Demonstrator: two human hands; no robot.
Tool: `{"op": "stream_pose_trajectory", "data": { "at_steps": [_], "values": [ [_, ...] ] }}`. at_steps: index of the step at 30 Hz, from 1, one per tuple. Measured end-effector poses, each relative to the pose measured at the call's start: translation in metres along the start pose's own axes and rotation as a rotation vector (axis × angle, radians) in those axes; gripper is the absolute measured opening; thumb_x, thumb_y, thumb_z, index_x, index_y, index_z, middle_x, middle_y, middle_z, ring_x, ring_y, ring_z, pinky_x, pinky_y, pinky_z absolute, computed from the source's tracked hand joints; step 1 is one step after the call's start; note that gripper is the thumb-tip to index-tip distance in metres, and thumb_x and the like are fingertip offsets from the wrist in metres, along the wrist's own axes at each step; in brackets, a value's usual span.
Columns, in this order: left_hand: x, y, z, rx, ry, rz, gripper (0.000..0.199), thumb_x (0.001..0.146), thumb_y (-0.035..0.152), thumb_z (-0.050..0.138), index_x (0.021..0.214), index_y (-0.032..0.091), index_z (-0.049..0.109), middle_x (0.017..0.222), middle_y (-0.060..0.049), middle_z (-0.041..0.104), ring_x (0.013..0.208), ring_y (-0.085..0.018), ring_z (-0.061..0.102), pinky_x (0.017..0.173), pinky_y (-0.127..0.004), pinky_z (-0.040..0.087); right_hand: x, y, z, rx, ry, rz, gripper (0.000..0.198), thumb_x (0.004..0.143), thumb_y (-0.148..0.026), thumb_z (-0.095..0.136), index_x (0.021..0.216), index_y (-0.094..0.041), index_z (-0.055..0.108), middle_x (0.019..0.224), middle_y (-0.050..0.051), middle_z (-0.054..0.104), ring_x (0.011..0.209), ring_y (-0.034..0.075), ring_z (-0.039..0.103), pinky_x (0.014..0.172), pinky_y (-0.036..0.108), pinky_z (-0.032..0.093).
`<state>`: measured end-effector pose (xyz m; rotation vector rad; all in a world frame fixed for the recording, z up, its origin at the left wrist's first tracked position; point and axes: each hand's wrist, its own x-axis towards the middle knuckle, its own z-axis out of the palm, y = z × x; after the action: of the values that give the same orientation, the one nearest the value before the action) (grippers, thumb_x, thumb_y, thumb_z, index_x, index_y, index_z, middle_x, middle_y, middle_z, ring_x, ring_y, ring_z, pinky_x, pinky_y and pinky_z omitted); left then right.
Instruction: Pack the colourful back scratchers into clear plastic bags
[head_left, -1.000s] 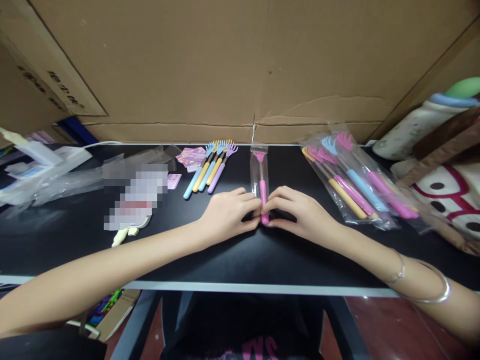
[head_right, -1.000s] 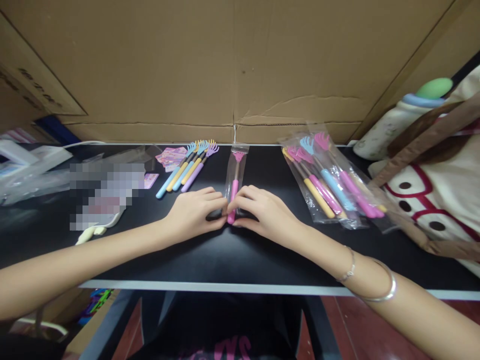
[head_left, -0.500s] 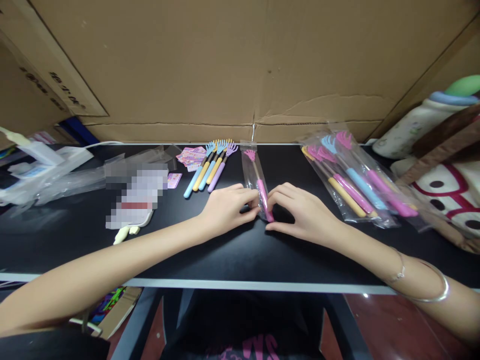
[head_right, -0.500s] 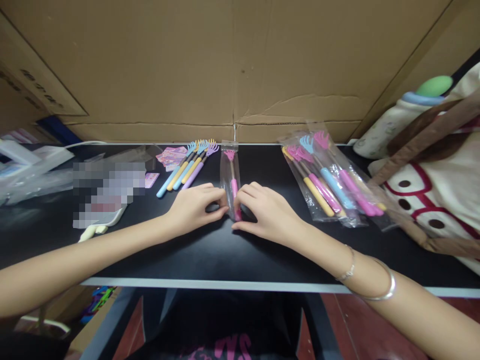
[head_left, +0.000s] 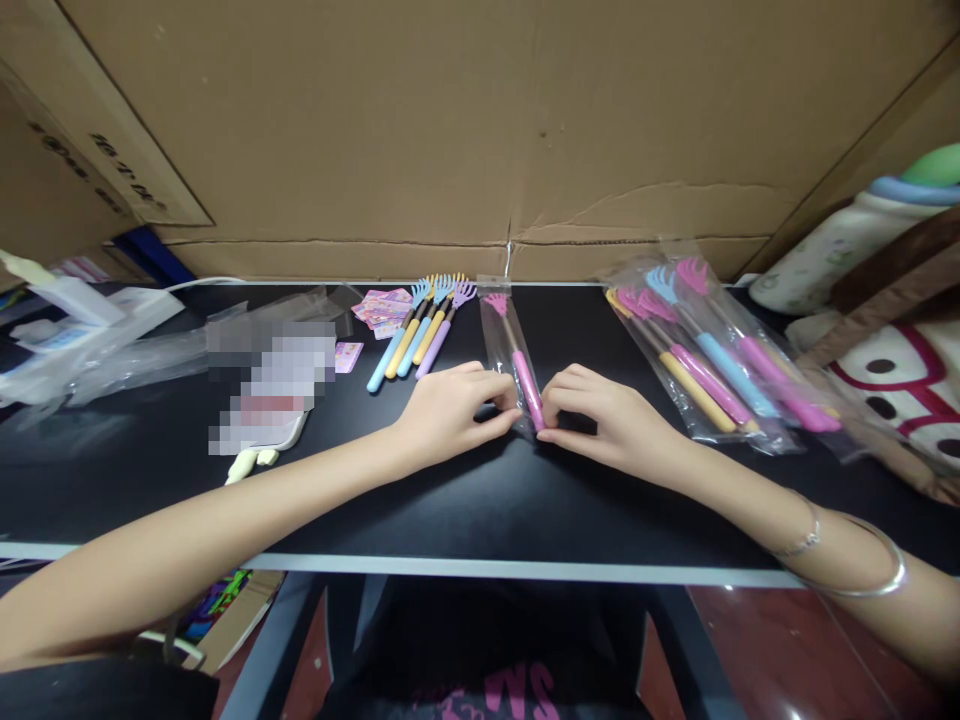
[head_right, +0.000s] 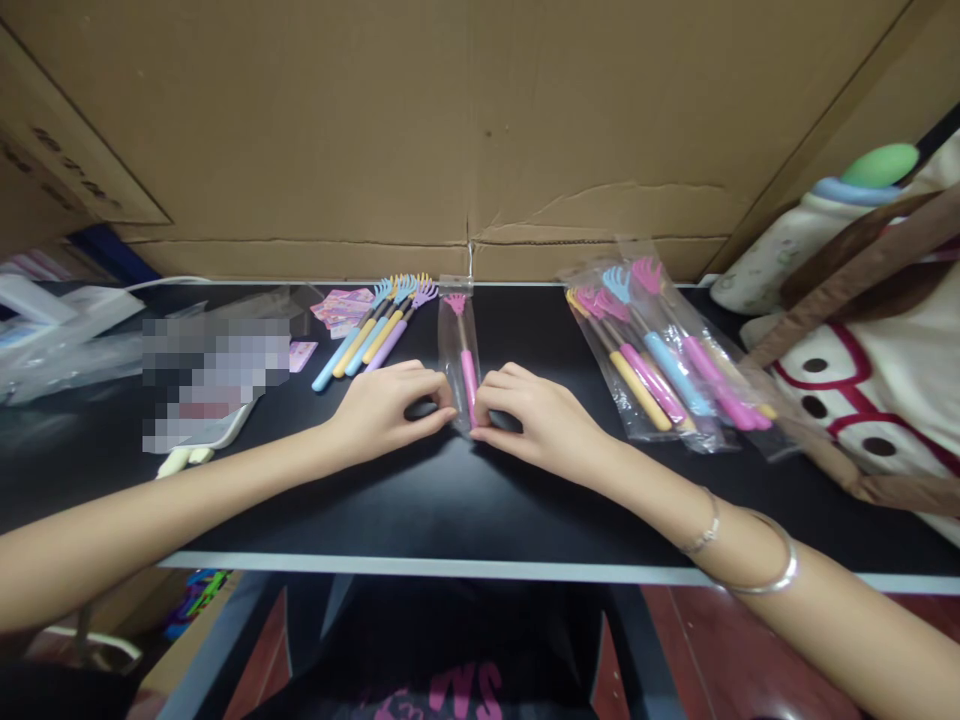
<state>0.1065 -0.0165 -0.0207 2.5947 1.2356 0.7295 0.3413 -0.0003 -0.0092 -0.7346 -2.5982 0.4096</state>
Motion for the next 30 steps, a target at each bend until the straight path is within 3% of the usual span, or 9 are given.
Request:
{"op": "stream_pose_trajectory", "data": {
  "at_steps": [9, 16, 23, 30],
  "values": [
    [0.002, -0.002, -0.002, -0.002, 0.011, -0.046, 0.024, 0.096, 0.039, 0.053, 0.083, 0.021, 0.062, 0.081, 0.001, 0.068, 0.078, -0.014, 0.061, 0.062, -0.024, 0.036, 0.004, 0.0, 0.003, 0.201, 0.013, 0.133, 0.02, 0.095, -0.036, 0.058, 0.082, -0.02, 0.059, 0.081, 0.003, 0.065, 0.075, 0.017, 0.06, 0.071, 0.029, 0.045],
    [0.003, -0.003, -0.001, -0.02, 0.029, -0.069, 0.023, 0.095, 0.039, 0.055, 0.082, 0.021, 0.063, 0.079, 0.003, 0.068, 0.078, -0.014, 0.061, 0.063, -0.024, 0.036, 0.008, -0.005, 0.002, 0.15, 0.161, 0.053, 0.021, 0.094, -0.033, 0.058, 0.078, -0.02, 0.057, 0.084, 0.004, 0.06, 0.082, 0.018, 0.056, 0.078, 0.031, 0.044],
    [0.007, 0.0, 0.0, -0.003, 0.039, -0.136, 0.021, 0.089, 0.037, 0.06, 0.077, 0.021, 0.064, 0.076, 0.003, 0.068, 0.075, -0.013, 0.061, 0.06, -0.024, 0.034, 0.012, 0.001, 0.01, 0.402, 0.117, 0.322, 0.024, 0.088, -0.036, 0.06, 0.072, -0.019, 0.054, 0.068, -0.002, 0.056, 0.065, 0.013, 0.052, 0.063, 0.026, 0.041],
    [0.014, -0.004, 0.004, -0.019, 0.074, -0.184, 0.02, 0.087, 0.039, 0.067, 0.076, 0.023, 0.068, 0.07, 0.005, 0.067, 0.069, -0.011, 0.06, 0.059, -0.022, 0.033, 0.012, 0.002, 0.01, 0.481, 0.133, 0.438, 0.026, 0.083, -0.041, 0.064, 0.071, -0.02, 0.053, 0.063, -0.001, 0.059, 0.06, 0.014, 0.054, 0.059, 0.027, 0.042]
  ]
}}
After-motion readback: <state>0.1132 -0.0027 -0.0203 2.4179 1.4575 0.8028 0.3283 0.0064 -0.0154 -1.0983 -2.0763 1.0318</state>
